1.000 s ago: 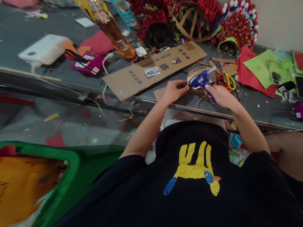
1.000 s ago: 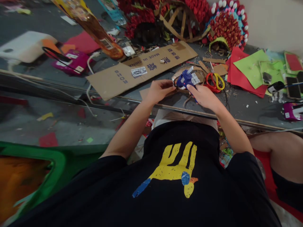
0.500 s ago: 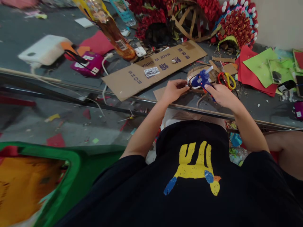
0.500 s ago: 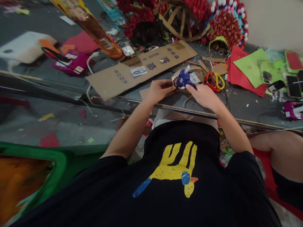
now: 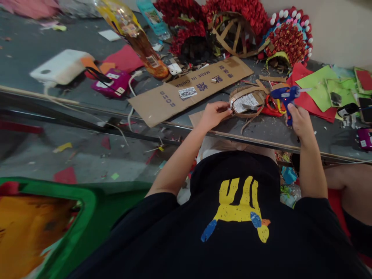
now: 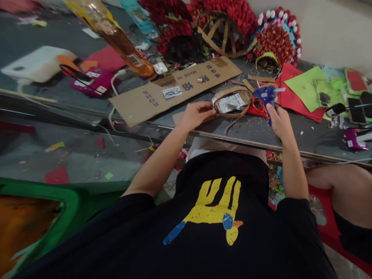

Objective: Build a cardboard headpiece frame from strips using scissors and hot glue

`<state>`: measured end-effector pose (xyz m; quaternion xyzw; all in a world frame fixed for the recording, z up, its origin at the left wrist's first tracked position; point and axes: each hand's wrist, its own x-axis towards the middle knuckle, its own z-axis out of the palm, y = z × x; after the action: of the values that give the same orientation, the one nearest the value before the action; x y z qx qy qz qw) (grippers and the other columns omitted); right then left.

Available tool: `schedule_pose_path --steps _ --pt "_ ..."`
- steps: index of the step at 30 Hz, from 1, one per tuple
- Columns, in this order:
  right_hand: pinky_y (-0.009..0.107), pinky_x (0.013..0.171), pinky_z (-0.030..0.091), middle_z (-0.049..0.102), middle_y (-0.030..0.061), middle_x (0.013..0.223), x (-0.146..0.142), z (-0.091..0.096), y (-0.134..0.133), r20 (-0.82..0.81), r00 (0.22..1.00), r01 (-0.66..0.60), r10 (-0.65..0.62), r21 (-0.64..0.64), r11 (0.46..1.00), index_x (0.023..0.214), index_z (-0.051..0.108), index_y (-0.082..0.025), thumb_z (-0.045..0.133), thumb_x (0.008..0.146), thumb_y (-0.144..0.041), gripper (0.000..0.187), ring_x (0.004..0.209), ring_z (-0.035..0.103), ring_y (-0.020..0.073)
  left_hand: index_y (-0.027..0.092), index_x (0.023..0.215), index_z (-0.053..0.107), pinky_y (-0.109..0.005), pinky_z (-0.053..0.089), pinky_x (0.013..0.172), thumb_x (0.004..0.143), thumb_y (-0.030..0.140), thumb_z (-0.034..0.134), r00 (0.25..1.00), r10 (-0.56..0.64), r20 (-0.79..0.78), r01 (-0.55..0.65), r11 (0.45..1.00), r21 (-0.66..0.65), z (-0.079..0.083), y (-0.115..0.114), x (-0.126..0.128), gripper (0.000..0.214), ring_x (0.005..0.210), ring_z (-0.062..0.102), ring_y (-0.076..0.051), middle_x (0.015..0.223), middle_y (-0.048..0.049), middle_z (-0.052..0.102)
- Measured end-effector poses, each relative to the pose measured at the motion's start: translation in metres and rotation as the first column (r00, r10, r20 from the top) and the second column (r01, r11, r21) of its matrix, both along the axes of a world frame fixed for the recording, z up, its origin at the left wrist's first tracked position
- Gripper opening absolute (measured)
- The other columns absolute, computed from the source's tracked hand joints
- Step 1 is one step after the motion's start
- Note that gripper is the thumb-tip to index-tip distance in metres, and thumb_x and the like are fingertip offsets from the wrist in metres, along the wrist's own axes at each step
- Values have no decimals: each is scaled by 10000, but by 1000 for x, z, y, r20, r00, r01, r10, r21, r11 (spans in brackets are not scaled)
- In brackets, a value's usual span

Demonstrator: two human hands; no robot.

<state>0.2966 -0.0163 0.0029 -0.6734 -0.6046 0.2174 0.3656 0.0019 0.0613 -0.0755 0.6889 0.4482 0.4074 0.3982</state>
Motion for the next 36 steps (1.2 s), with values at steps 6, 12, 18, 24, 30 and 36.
schedule_pose_path --steps 6,12,18,24,30,36 --pt "408 796 446 648 125 873 25 -3 13 404 870 278 -282 70 958 983 613 -164 331 916 -538 473 866 607 265 138 996 705 -344 490 959 772 328 619 995 10 -99 -3 998 66 3 -1 0 306 1003 643 -215 1097 -82 705" --pt "444 865 419 623 223 1139 32 -20 30 597 752 353 -280 -6 936 1221 537 -109 364 922 -387 443 1032 591 322 162 1091 670 -381 444 1045 822 239 531 967 47 -249 6 978 208 8 6 -5 313 1128 598 -226 1206 -89 656" --pt "405 841 433 602 238 1170 33 -35 35 660 706 354 -257 -14 935 1231 529 -89 408 913 -338 422 1036 595 309 169 1112 650 -439 387 1097 823 179 497 869 -8 -495 169 944 283 17 33 -10 327 1233 530 -262 1316 -99 573" --pt "418 850 426 576 238 1183 37 -45 33 667 693 338 -275 37 940 1226 544 -83 448 881 -362 453 1064 555 324 199 939 685 -478 317 1140 825 232 526 782 -78 -618 349 877 331 23 46 -8 198 1329 434 -278 1295 -86 590" --pt "436 938 417 593 187 1148 15 -32 11 508 797 224 -328 257 940 1158 592 -143 376 922 -392 404 1089 535 279 194 956 690 -512 284 1145 811 172 483 724 -80 -685 423 837 349 24 39 -2 254 1248 510 -267 1129 -99 675" --pt "284 695 491 637 39 859 -39 -21 -10 34 999 -44 36 259 965 1109 600 -195 478 877 -550 441 705 575 140 308 992 697 -570 177 1178 891 286 469 844 -12 -537 329 802 498 53 8 10 251 1053 586 -226 853 -26 688"
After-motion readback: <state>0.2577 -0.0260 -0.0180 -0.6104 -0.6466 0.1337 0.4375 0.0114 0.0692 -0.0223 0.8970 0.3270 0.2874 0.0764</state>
